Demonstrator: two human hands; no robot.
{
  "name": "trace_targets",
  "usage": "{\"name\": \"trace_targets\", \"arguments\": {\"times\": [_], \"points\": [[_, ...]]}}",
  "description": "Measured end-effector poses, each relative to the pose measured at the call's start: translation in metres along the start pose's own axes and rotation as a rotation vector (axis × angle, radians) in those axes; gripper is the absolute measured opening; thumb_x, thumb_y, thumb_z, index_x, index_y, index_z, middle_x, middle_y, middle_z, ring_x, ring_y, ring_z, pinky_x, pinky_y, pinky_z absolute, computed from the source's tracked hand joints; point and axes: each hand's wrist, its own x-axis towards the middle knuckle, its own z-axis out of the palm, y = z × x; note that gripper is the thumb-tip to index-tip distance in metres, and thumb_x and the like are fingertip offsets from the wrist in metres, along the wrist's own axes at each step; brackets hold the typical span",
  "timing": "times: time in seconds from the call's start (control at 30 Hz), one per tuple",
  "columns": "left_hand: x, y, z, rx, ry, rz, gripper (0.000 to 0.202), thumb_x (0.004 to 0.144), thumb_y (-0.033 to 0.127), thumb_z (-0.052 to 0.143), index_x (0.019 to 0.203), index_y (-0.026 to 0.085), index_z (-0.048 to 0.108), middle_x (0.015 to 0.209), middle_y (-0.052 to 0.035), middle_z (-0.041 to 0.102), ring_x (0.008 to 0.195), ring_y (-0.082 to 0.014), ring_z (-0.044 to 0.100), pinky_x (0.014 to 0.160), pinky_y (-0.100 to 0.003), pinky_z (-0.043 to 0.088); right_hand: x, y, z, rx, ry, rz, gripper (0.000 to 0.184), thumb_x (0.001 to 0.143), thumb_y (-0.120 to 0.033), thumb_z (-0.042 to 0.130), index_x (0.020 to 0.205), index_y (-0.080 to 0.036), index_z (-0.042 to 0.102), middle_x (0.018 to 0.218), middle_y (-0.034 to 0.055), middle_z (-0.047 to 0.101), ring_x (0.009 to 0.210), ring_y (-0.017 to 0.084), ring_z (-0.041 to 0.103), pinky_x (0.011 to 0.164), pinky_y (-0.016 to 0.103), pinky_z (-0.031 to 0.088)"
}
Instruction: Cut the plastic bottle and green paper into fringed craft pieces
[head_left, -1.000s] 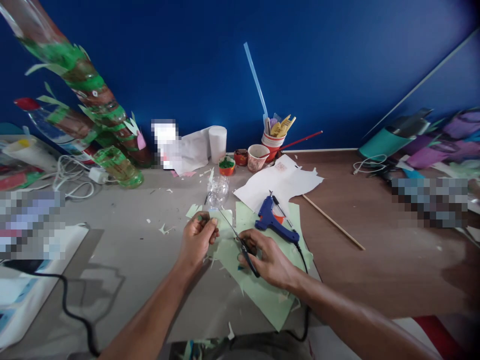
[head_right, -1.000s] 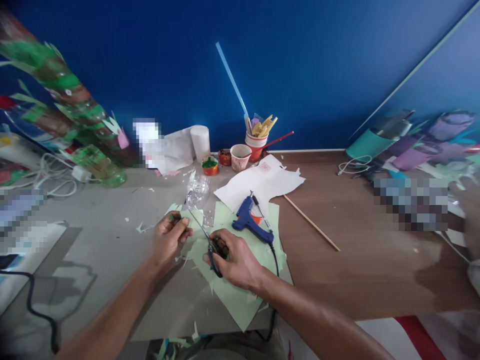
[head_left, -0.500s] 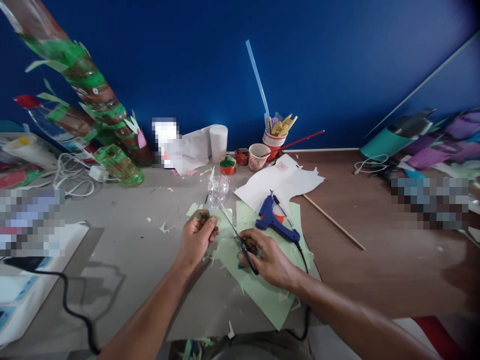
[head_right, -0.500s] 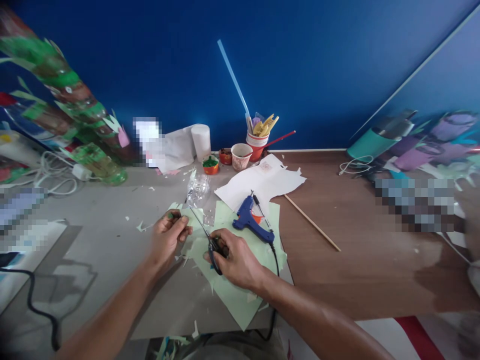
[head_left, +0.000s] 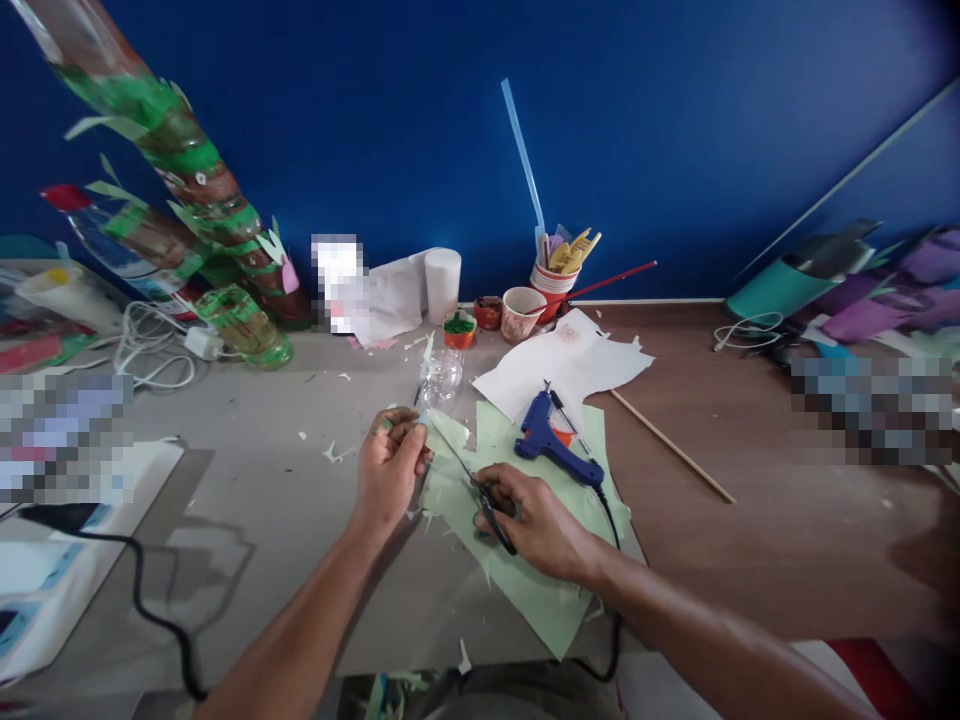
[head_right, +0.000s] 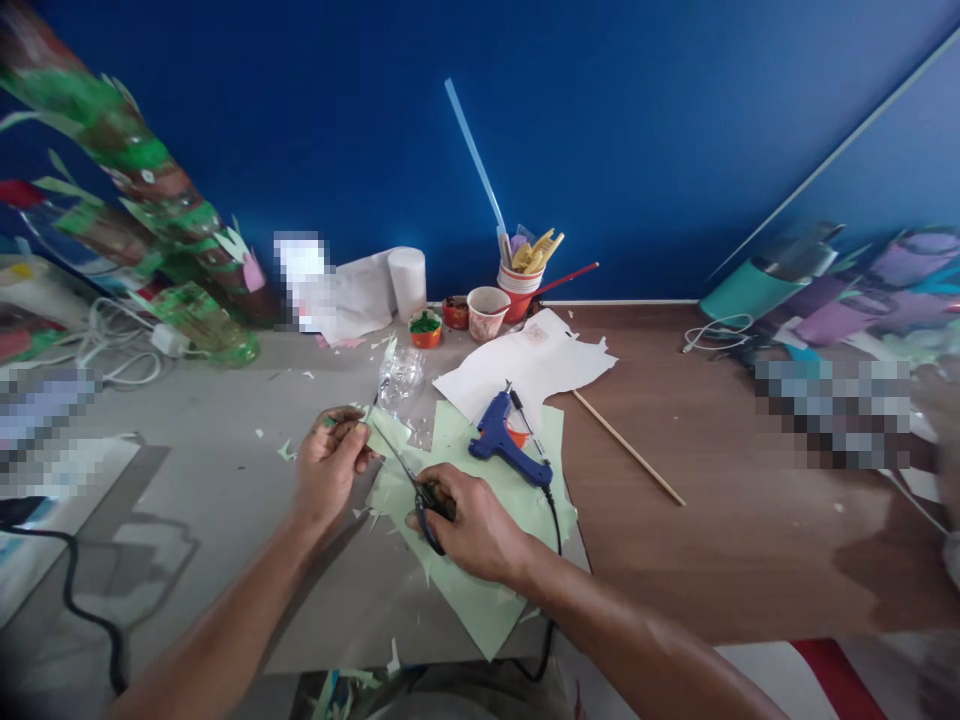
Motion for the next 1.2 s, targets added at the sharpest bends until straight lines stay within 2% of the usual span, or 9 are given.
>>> {"name": "trace_targets", "arguments": {"times": [0.37, 0.77, 0.9, 1.03, 1.2], "points": [[-0.0015, 0.0014, 0.0014, 0.079, 0.049, 0.055, 0.017, 0.079, 0.032, 0.057, 0.089, 0.021, 0.049, 0.056, 0.0076, 0.048, 0.040, -0.0049, 0.039, 0.040, -0.017, 0.032, -0.0006, 0.0002, 0.0033, -0.015, -0.049, -0.010, 0.025, 0.073, -0.016, 0.055, 0.099, -0.017, 0.057, 0.064, -0.0041, 0.048, 0.056, 0.009, 0.041, 0.051, 0.020, 0.032], [-0.0015, 0.0014, 0.0008, 0.169, 0.081, 0.100, 0.015, 0.080, 0.031, 0.056, 0.089, 0.021, 0.051, 0.054, 0.0064, 0.048, 0.040, -0.0069, 0.040, 0.040, -0.019, 0.032, -0.0001, 0.0002, 0.0045, -0.045, -0.042, -0.031, 0.026, 0.074, -0.014, 0.056, 0.099, -0.018, 0.058, 0.066, -0.0038, 0.051, 0.057, 0.009, 0.044, 0.052, 0.020, 0.033], [-0.0018, 0.0019, 0.0009, 0.163, 0.069, 0.108, 0.014, 0.081, 0.032, 0.055, 0.089, 0.021, 0.051, 0.054, 0.0069, 0.047, 0.039, -0.0065, 0.039, 0.041, -0.018, 0.032, -0.0008, 0.0016, 0.0052, -0.050, -0.043, -0.025, 0.026, 0.074, -0.015, 0.056, 0.100, -0.017, 0.057, 0.065, -0.0041, 0.049, 0.056, 0.009, 0.043, 0.052, 0.020, 0.033], [-0.0014, 0.0037, 0.0018, 0.083, 0.046, 0.055, 0.018, 0.079, 0.034, 0.058, 0.088, 0.021, 0.051, 0.054, 0.0071, 0.049, 0.039, -0.0059, 0.040, 0.041, -0.018, 0.032, -0.0009, 0.0038, 0.0052, -0.034, -0.021, -0.018, 0.028, 0.074, -0.017, 0.057, 0.103, -0.017, 0.056, 0.064, -0.0046, 0.046, 0.056, 0.010, 0.042, 0.050, 0.020, 0.033], [0.0004, 0.0024, 0.0014, -0.003, -0.036, 0.012, 0.021, 0.076, 0.033, 0.061, 0.088, 0.020, 0.050, 0.051, 0.0082, 0.050, 0.040, -0.0071, 0.046, 0.045, -0.020, 0.038, 0.0008, 0.0051, 0.0041, -0.009, 0.014, -0.013, 0.027, 0.074, -0.019, 0.059, 0.101, -0.017, 0.057, 0.064, -0.0051, 0.043, 0.057, 0.009, 0.042, 0.051, 0.020, 0.034]]}}
